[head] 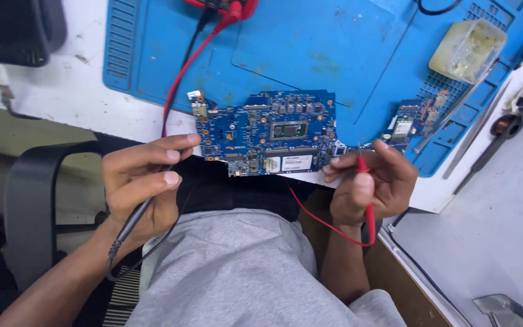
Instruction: Testing a laptop motherboard using a digital multimeter and probes to diagnose faults.
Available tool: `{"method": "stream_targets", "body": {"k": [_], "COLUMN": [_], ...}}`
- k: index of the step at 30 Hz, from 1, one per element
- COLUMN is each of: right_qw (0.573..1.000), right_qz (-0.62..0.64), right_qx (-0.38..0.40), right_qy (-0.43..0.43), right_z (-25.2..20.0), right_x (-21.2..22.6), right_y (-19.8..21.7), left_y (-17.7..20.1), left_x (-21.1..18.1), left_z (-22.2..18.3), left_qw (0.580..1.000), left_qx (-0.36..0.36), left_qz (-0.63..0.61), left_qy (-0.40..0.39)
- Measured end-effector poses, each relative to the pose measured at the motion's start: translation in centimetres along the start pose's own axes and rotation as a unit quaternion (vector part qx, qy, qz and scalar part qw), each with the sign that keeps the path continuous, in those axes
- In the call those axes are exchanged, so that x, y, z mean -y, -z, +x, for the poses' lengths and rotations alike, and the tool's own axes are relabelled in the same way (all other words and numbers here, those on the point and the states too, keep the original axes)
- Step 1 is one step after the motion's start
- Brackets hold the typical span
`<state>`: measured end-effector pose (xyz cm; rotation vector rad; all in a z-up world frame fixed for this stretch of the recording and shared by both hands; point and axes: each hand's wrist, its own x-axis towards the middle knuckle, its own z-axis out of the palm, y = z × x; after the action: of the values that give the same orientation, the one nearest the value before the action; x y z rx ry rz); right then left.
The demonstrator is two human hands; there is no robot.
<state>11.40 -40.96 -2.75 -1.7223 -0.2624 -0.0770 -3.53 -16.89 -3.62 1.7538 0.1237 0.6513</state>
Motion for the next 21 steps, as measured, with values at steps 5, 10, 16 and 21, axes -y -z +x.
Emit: {"method": "stream_targets", "body": {"k": [5,10,16,21], "right_qw": [0.999,0.997,0.994,0.994], "right_qz": [0.003,0.009,-0.019,-0.06], "right_qx": [0.03,0.049,0.076,0.065], "right_qy": [0.035,0.052,0.074,0.057], "right_z": [0.5,0.1,0.1,0.0], "right_x": [0.5,-0.2,-0.6,-0.4], "right_y": [0.0,0.6,0.9,0.8], "left_y": [-0.8,-0.5,-0.2,0.2], "left_x": [-1.7,-3.1,-2.6,-1.7], "left_z": [1.0,2.9,3.0,3.5], "left_qw": [0.998,0.992,0.994,0.989], "left_qx": [0.051,0.088,0.073,0.103], "left_qz": [0.036,0.09,0.073,0.078], "left_qy": [0.01,-0.007,-0.045,-0.074]}}
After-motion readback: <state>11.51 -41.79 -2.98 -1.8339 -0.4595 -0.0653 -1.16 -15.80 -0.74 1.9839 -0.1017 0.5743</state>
